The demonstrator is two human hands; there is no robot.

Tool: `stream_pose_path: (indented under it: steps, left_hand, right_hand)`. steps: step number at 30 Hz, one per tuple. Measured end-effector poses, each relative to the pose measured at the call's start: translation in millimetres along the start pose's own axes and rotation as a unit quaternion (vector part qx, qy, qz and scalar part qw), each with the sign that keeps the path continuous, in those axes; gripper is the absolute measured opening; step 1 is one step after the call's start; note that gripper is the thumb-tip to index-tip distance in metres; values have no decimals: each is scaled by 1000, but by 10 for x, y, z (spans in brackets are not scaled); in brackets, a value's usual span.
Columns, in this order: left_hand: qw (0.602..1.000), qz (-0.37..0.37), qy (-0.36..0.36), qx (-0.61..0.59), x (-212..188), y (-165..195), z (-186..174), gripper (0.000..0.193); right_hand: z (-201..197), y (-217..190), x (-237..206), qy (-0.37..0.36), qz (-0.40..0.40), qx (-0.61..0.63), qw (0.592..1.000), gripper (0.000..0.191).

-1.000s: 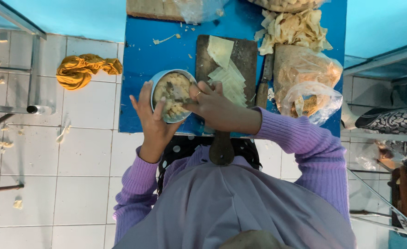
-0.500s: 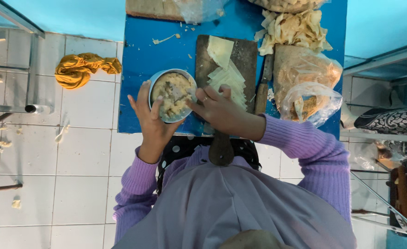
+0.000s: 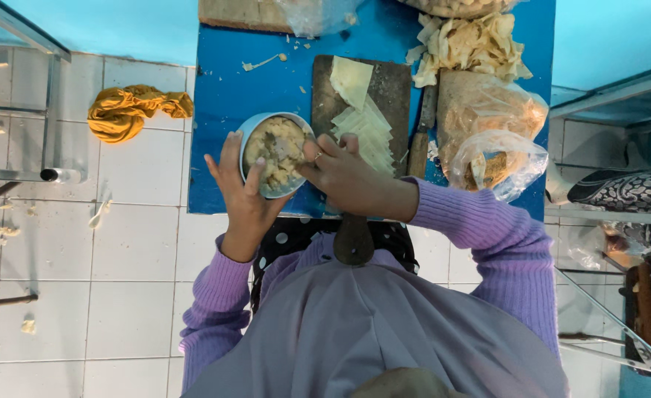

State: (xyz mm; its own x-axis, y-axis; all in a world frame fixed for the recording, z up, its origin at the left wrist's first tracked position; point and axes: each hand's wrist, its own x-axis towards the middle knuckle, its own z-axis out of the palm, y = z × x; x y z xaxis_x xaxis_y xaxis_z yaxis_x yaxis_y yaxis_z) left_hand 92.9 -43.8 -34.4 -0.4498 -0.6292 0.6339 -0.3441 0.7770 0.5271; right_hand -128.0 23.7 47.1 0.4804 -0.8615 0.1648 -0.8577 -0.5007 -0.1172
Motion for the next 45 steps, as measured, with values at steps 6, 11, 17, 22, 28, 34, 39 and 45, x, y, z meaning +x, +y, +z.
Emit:
stream_pose_path:
  steps: [6,11,17,22,28,34,39,45]
  left_hand:
    - [1000,-6,1,1,-14,-21,9,91]
    - [1000,-4,2,8,-12,-27,24,91]
    - [1000,-8,-2,-1,-1,-5,1,91]
    - [1000,4,-7,3,7,1,-9,92]
    - [1000,8,-10,-1,5,-13,2,96]
    - [1000,10,-2,5,-17,-27,10,98]
    - [1000,5,-2,2,-18,-20,11,95]
    - [1000,-3,-5,5,-11,-12,2,93]
  right_hand:
    - [-114,74,14,-7,38,183,982,42]
    - [-85,79,7,-12,49,62,997,65]
    - [-25,-77,-207,35,-30,-248,968,51]
    - [-101,39,-243,43,-28,-153,987,48]
    - [-144,144,-43,-11,119,103,987,50]
    - [-244,108,-23,38,119,62,990,35]
    - [-289,60,3,66,70,-62,993,58]
    - [-243,35,20,49,42,-11,998,45]
